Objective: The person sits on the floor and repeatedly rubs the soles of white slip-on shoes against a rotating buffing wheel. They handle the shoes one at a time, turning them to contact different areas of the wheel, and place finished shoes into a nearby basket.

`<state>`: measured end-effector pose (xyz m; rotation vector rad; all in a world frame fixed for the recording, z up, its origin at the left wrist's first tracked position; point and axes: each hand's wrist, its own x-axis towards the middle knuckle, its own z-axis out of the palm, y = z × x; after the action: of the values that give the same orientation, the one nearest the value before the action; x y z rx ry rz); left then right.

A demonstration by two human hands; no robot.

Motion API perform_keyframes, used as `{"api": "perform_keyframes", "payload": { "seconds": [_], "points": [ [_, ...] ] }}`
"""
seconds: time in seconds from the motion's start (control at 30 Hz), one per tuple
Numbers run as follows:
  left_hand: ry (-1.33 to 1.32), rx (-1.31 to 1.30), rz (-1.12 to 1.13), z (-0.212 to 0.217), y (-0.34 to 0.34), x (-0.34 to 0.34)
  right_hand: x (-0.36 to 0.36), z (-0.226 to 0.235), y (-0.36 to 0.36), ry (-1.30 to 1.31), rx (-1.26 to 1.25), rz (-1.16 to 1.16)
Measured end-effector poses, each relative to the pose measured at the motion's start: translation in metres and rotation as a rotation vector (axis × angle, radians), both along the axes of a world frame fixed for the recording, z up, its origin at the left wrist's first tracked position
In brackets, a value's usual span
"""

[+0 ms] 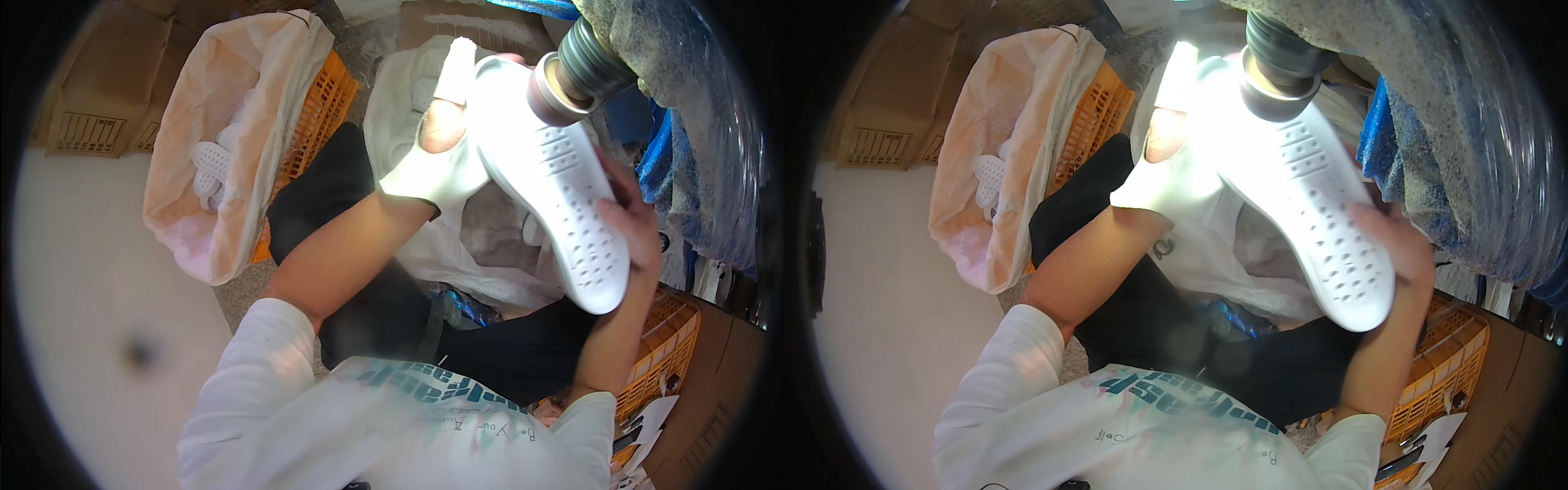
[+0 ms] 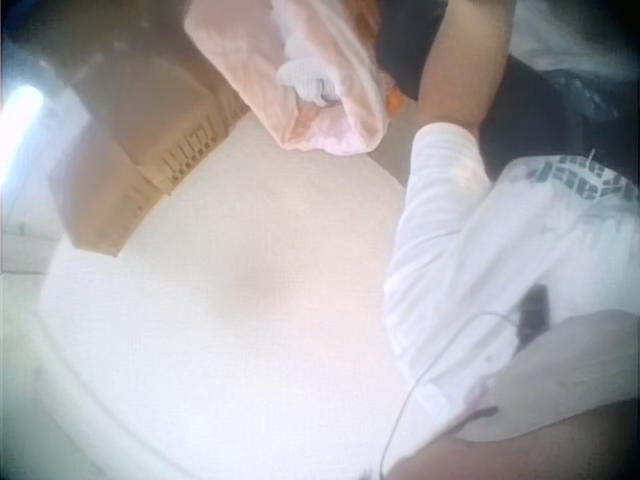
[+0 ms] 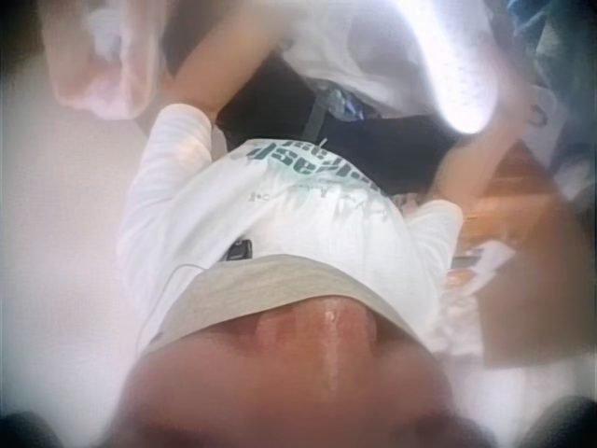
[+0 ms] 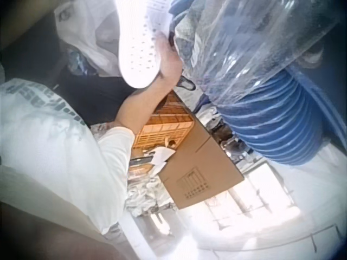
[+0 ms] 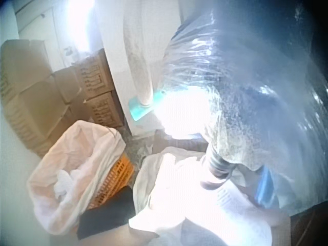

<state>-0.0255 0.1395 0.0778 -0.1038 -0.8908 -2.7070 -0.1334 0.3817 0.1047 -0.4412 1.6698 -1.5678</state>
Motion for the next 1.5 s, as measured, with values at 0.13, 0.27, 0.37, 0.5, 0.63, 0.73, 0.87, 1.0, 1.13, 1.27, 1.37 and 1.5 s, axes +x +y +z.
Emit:
{"api": "perform_keyframes", "payload": {
  "seconds": [0.13, 0.27, 0.37, 0.5, 0.63, 0.73, 0.87, 1.0, 1.13, 1.27, 1.37, 1.5],
  "points": [
    [0.272, 0.500, -0.365, 0.016, 0.016, -0.007, -0.022, 0.030, 0.014, 0.137, 0.051, -0.072],
    [-0.008, 0.204, -0.134, 0.027, 0.027, -0.001, -0.040, 0.036, 0.028, 0.217, 0.134, -0.146],
    [0.031, 0.253, -0.151, 0.031, 0.027, 0.000, -0.047, 0.033, 0.036, 0.232, 0.176, -0.178],
    [0.065, 0.218, -0.141, 0.032, 0.029, -0.001, -0.043, 0.028, 0.041, 0.206, 0.217, -0.202],
    [0.004, 0.265, -0.130, 0.026, 0.029, -0.010, -0.029, 0.016, 0.045, 0.136, 0.227, -0.212],
    [0.156, 0.305, -0.252, 0.017, 0.020, -0.029, -0.029, 0.006, 0.046, 0.036, 0.202, -0.198],
    [0.295, 0.214, -0.211, 0.009, 0.019, -0.048, -0.026, 0.012, 0.043, -0.147, 0.152, -0.199],
    [0.079, 0.172, -0.072, 0.008, 0.022, -0.024, -0.002, 0.038, 0.028, -0.112, 0.212, -0.250],
    [0.104, 0.115, -0.074, 0.012, 0.020, -0.012, 0.019, 0.070, 0.010, -0.055, 0.554, -0.467],
    [0.182, -0.044, -0.029, 0.014, 0.020, -0.013, 0.014, 0.075, 0.006, -0.137, 0.544, -0.517],
    [0.229, -0.133, 0.004, 0.018, 0.022, -0.017, 0.009, 0.061, 0.013, -0.100, 0.296, -0.485],
    [0.055, 0.237, -0.105, 0.027, 0.023, -0.028, -0.001, 0.052, 0.021, -0.080, 0.266, -0.201]
  ]
}}
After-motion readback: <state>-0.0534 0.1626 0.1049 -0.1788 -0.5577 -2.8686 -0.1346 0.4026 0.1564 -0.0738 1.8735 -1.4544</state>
